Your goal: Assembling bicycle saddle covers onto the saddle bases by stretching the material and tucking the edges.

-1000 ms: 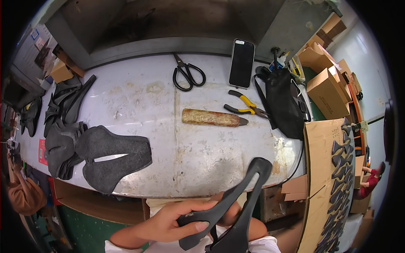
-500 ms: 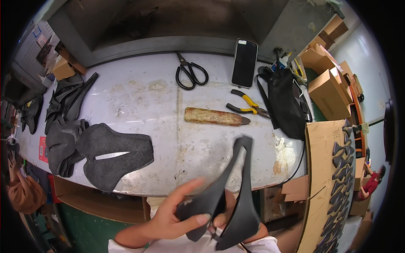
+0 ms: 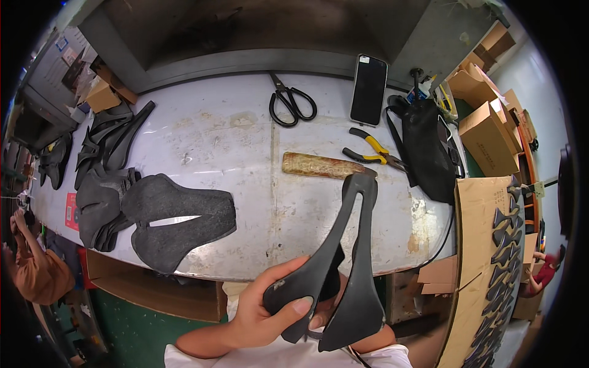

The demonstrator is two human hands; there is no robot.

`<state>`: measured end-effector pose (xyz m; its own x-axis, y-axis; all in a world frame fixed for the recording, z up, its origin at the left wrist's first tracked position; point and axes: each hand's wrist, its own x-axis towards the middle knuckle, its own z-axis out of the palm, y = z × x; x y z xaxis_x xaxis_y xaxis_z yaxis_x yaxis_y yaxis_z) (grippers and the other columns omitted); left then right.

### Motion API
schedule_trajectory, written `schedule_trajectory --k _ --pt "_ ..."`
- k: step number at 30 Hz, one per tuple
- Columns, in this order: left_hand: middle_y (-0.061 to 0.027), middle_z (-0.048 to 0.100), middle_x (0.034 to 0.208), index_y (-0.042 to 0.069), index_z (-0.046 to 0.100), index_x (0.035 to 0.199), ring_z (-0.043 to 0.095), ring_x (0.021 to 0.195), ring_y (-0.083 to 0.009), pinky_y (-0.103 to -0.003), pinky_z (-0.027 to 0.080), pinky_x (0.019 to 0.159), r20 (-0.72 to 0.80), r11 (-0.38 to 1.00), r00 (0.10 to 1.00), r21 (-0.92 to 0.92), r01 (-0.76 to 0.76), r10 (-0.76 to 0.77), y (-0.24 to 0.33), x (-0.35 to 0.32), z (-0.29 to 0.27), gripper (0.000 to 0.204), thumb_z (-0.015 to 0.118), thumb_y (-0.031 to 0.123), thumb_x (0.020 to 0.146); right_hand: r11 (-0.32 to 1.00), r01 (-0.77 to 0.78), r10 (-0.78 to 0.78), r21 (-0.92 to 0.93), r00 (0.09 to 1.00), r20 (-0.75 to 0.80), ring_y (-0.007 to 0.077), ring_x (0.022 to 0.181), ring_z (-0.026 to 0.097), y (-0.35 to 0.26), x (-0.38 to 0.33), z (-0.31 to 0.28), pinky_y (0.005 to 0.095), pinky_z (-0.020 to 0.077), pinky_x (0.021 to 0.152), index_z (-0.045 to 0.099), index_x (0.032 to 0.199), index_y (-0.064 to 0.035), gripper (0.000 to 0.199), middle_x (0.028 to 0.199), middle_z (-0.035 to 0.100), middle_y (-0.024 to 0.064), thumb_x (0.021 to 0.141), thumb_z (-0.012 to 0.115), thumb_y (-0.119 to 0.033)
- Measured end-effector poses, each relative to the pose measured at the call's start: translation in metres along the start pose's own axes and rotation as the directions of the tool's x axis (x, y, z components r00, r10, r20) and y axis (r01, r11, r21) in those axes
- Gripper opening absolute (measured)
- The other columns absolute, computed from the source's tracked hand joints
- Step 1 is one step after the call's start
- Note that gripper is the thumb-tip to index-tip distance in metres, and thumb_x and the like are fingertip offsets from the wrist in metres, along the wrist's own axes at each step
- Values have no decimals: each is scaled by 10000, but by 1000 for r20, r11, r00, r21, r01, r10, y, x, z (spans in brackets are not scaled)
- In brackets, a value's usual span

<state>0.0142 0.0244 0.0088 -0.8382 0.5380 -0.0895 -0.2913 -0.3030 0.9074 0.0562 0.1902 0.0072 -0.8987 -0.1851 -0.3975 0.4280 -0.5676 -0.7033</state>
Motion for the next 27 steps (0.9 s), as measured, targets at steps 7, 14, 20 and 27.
schedule_trajectory --k 7,14,20,27 --pt "-144 581 1281 -53 418 1395 555 1152 -145 -303 429 993 61 992 993 85 92 -97 1 5 3 551 643 37 900 941 233 -190 244 964 -188 182 1079 550 23 12 -14 344 451 954 359 1403 -75 719 1164 533 63 829 775 -194" --pt "-125 545 1308 -53 348 1426 546 1147 -136 -271 443 966 -208 984 961 49 -173 179 -3 24 9 577 611 23 919 601 -356 -175 716 815 552 111 555 534 75 -6 -8 268 431 563 588 885 -115 377 619 519 -37 1005 465 -450" --pt "-161 542 1285 -66 286 1445 560 1117 -158 -284 465 943 -347 950 887 41 -309 304 -8 27 15 621 597 41 920 673 -284 -90 683 885 456 41 400 467 63 -6 -1 217 353 386 591 793 -117 414 503 470 -106 1023 441 -427" --pt "-209 502 1308 -90 228 1451 569 1110 -199 -304 480 926 -363 846 766 168 -506 530 -8 26 21 653 582 49 919 686 -345 -80 641 839 538 72 332 415 53 -5 4 254 306 347 537 730 -89 450 465 433 -67 1006 476 -439"
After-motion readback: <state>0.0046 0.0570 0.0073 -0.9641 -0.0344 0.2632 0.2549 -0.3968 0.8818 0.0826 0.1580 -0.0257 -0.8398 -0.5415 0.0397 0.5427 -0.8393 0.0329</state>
